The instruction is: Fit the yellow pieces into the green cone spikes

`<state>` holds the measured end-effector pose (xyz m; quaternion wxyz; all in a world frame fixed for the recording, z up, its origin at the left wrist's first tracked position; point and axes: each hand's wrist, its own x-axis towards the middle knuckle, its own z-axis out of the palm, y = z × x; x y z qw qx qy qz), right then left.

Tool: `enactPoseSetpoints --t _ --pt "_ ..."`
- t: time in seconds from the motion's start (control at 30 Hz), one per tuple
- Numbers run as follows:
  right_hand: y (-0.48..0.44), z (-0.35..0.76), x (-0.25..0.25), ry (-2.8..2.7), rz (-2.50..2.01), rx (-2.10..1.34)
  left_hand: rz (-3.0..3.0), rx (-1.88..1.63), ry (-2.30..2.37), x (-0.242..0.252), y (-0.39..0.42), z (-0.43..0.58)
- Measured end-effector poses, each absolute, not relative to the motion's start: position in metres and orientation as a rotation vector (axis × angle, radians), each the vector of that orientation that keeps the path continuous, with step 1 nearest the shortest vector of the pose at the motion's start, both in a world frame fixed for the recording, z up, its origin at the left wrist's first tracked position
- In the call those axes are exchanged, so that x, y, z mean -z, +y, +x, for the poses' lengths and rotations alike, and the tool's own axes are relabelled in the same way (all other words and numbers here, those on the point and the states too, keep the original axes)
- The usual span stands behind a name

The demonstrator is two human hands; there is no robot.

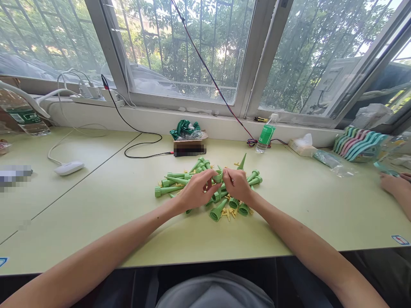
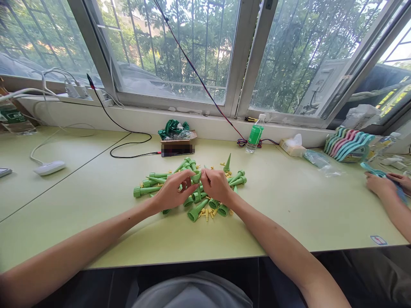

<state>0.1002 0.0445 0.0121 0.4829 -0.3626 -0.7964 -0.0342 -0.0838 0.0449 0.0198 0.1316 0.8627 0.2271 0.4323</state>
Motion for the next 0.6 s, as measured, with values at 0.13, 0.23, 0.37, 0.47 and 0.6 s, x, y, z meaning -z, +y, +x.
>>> enactPoseSetpoints --t 0.13,0.23,0.37,0.47,0.6 --pt "0.045 0.1011 -0.0112 -1.943 -0.889 0.082 2.475 -1.254 0.681 -0.0189 0.0453 -0.0834" --pt "0.046 0.1023 -0.0098 -1.945 -0.888 0.075 2.46 -1.254 0.694 -0.0172 0.047 -0.0831" --pt "0.0473 0.1027 -0.0083 -1.944 -0.898 0.053 2.405 -1.242 0.713 -0.0169 0.0478 -0.0825" --pt "0.0467 0.1024 -0.0087 -1.923 -0.902 0.04 2.302 -1.212 0.747 -0.0193 0.0461 -0.0818" --pt "0.0439 0.102 -0.0109 -1.898 -0.877 -0.035 2.146 -1.174 0.762 -0.0239 0.0438 -0.081"
